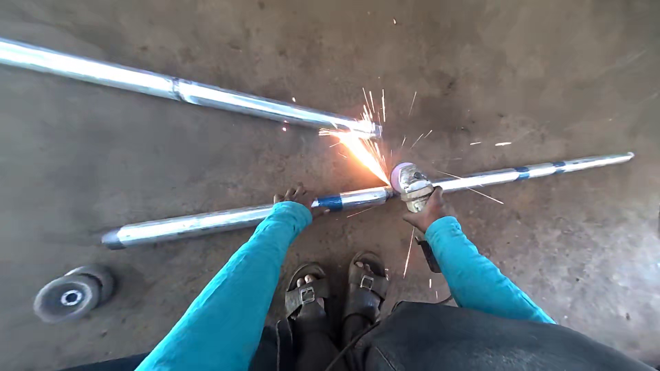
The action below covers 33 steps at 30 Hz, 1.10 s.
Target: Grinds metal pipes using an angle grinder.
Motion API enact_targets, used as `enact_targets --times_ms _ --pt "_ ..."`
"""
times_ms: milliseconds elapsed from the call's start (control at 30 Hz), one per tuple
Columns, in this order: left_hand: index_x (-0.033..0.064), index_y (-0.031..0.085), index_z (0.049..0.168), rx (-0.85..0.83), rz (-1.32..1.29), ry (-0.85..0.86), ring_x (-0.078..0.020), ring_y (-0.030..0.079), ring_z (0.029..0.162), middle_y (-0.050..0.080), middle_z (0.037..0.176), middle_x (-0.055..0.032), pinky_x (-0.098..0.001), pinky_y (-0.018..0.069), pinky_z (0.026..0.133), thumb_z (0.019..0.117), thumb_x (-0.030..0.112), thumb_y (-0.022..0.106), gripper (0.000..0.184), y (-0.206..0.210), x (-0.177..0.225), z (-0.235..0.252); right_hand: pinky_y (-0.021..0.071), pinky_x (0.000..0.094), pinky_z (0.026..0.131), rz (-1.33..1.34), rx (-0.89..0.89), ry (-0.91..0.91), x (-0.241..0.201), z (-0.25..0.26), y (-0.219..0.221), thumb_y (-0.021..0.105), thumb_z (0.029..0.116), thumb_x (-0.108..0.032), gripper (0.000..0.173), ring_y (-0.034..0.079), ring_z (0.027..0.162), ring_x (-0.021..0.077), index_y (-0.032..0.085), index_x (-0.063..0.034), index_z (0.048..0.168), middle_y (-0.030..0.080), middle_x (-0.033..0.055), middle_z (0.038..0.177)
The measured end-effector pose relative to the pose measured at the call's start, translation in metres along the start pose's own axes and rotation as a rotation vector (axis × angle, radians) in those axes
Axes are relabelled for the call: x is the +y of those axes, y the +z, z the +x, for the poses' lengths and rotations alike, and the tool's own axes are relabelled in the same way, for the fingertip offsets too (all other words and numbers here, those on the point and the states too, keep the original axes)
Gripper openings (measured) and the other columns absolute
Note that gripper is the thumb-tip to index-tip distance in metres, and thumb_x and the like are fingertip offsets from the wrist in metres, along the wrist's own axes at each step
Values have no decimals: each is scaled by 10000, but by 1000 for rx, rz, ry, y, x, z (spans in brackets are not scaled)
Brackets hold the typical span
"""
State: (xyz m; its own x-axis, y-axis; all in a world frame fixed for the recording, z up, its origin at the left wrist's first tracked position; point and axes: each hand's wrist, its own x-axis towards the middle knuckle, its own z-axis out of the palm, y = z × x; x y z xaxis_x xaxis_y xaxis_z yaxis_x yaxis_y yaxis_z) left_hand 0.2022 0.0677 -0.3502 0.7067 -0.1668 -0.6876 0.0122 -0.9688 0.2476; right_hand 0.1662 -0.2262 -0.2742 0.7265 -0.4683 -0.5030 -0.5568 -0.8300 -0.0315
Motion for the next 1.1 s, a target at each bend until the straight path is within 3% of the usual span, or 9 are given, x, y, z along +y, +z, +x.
enact_targets --times_ms 133,267,433,533,633,867,1100 --pt "52 561 1438 -20 -53 47 -435 386 1474 465 1553 -220 -693 308 1149 998 542 615 661 -3 -2 4 535 634 951 -8 -10 -19 -1 -4 -5 928 726 -410 1104 667 1165 462 307 -7 1544 644 288 1291" --pt "119 580 1430 -24 33 5 -397 423 1455 508 1525 -170 -692 354 1099 977 625 584 680 -3 0 3 537 643 935 6 -17 -6 -1 -5 1 943 702 -393 1110 674 1152 464 310 -38 1543 663 283 1263" --pt "89 581 1428 -22 -22 10 -406 394 1474 489 1548 -176 -707 317 1123 985 572 617 657 -3 -1 4 522 670 930 17 0 -27 7 4 3 937 697 -407 1144 666 1149 484 281 -44 1561 667 291 1241" --pt "97 586 1425 -7 -7 3 -400 402 1470 487 1548 -171 -692 338 1110 973 599 617 677 -2 -1 5 532 676 912 59 -5 -36 8 7 11 958 663 -346 1174 677 1123 480 263 -38 1558 665 294 1232" --pt "136 591 1422 3 9 -5 -400 410 1461 491 1547 -160 -704 348 1091 959 620 622 671 2 -3 5 538 660 922 13 -29 -40 -1 -2 7 955 685 -377 1161 682 1128 472 272 -41 1561 670 293 1230" --pt "98 602 1396 12 6 1 -388 413 1463 505 1537 -154 -681 349 1101 964 610 622 670 3 -3 4 538 659 926 35 -7 -13 1 6 -1 947 704 -345 1110 679 1136 474 293 -19 1539 663 296 1241" --pt "105 604 1397 12 7 19 -398 436 1440 526 1505 -173 -686 364 1083 969 602 617 657 0 -2 4 543 655 915 37 -19 -73 0 -1 14 964 665 -379 1167 688 1113 465 288 -25 1548 678 283 1212"
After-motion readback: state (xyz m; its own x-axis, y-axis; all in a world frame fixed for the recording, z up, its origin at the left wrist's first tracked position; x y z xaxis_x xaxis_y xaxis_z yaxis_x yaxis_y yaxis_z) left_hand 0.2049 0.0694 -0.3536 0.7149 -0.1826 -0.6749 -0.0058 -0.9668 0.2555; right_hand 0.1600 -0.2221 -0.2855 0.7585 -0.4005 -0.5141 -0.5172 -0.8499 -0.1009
